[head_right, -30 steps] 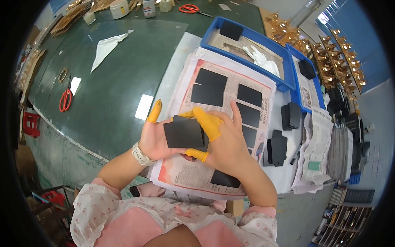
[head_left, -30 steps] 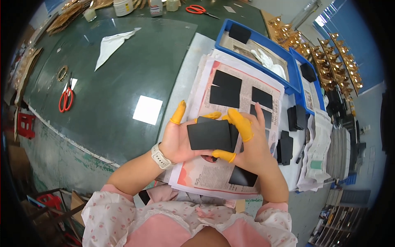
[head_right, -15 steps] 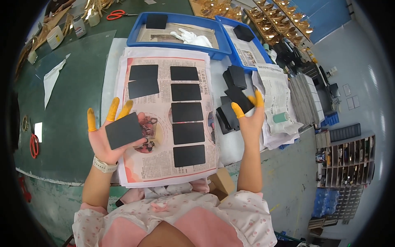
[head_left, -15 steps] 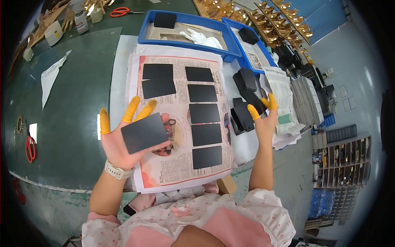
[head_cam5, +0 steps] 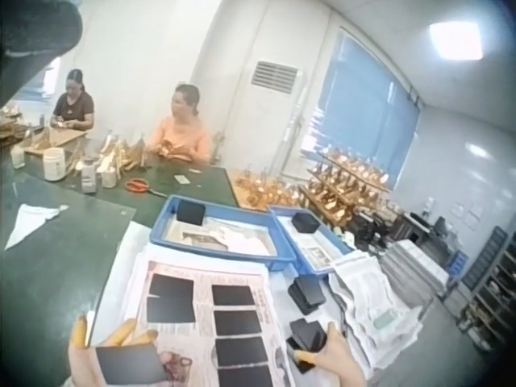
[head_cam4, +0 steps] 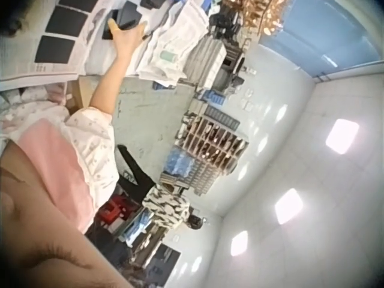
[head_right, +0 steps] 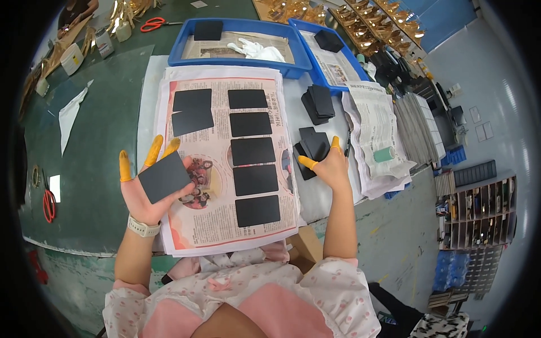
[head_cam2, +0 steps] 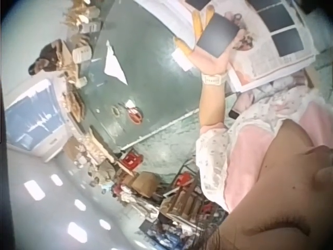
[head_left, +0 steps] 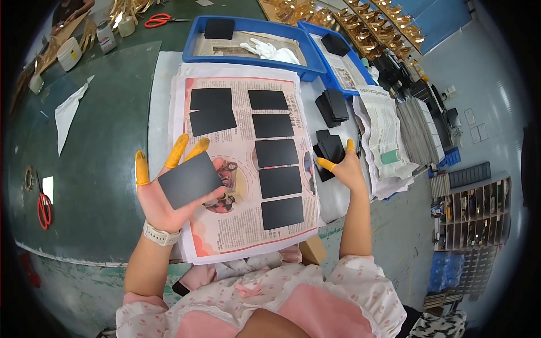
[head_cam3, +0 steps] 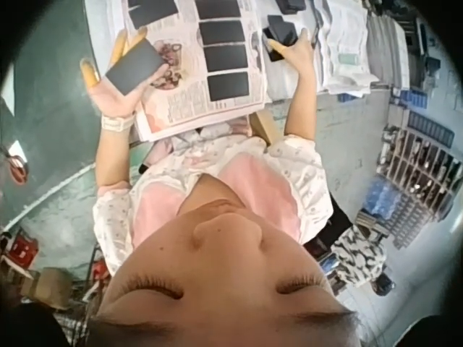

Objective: The person inspects small, black rectangular metal parts on a workbench by hand, checking for defects and sorting them into plastic trays while wearing protective finger cots.

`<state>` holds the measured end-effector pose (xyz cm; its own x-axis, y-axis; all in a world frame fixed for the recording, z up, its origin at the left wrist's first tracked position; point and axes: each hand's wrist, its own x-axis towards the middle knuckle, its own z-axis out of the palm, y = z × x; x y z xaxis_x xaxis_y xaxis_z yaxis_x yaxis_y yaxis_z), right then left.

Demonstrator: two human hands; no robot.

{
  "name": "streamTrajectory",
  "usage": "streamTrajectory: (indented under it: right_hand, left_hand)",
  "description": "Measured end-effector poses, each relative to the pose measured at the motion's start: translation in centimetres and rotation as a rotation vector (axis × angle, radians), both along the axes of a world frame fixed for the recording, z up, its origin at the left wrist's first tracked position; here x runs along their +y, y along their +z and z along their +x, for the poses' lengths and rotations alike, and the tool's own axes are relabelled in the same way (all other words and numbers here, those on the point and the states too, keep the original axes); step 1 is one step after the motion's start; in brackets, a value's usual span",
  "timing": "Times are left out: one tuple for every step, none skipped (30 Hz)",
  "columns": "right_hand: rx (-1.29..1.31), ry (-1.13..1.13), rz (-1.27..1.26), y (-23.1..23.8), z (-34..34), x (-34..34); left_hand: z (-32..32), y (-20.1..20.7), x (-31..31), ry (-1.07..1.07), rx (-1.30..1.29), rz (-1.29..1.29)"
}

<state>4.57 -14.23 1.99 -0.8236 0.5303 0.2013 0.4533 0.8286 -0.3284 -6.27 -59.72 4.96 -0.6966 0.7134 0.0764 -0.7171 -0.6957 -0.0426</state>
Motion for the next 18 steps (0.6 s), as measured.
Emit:
streamTrajectory:
  right_hand:
    - [-0.076,-0.014,-0.009,0.5,-0.1,-0.3]
    - [-0.150,-0.026,-0.016,0.9,-0.2,-0.4]
    - [-0.147,-0.029,-0.016,1.0,-0.3,-0.6]
    - [-0.180,-0.039,-0.005,1.2,-0.4,-0.8]
    - [-0.215,-0.050,0.006,1.2,-0.4,-1.0]
    - [-0.213,-0.054,0.007,1.2,-0.4,-1.1]
    - [-0.171,-0.026,0.008,1.2,-0.4,-1.2]
    - [-0.129,0.002,0.009,1.2,-0.4,-1.2]
    - [-0.128,-0.001,0.007,1.2,-0.4,-1.1]
    - [-0.100,-0.006,-0.091,1.2,-0.6,-0.8]
    - [-0.071,-0.014,-0.188,1.2,-0.7,-0.4]
    - [-0.067,-0.021,-0.188,1.1,-0.7,0.1]
    - [-0.074,-0.005,-0.175,0.9,-0.6,0.6]
    - [-0.081,0.013,-0.162,1.0,-0.7,0.6]
    - [-0.077,0.005,-0.163,1.2,-0.6,0.7]
    - [-0.111,0.037,-0.186,1.3,-0.5,0.7]
    - [-0.146,0.068,-0.210,1.6,-0.5,0.4]
    - [-0.142,0.058,-0.212,1.8,-0.6,0.0]
  left_hand:
    - [0.0,-0.1,-0.1,0.004,0.009,-0.011]
    - [0.0,-0.1,-0.1,0.009,0.019,-0.020]
    - [0.0,-0.1,-0.1,0.006,0.022,-0.019]
    - [0.0,-0.1,-0.1,0.007,0.003,-0.018]
    - [0.0,-0.1,-0.1,0.006,-0.018,-0.017]
    - [0.1,-0.1,-0.1,0.002,-0.016,-0.016]
    - [0.1,-0.1,-0.1,-0.003,0.031,-0.053]
    - [0.1,-0.1,-0.2,-0.009,0.079,-0.091]
    - [0.1,-0.1,-0.2,-0.013,0.080,-0.092]
    - [0.2,-0.1,-0.2,-0.010,0.071,-0.098]
    - [0.1,0.0,-0.2,-0.011,0.064,-0.102]
    - [0.1,0.1,-0.1,-0.018,0.068,-0.101]
    - [0.2,0.2,-0.1,-0.007,0.022,-0.093]
    - [0.2,0.3,-0.1,0.006,-0.022,-0.086]
    - [0.2,0.3,-0.1,-0.001,-0.018,-0.087]
    - [0.2,0.3,-0.1,0.000,-0.026,-0.069]
    - [0.2,0.3,-0.2,0.000,-0.034,-0.052]
    - [0.2,0.2,-0.2,-0.010,-0.031,-0.053]
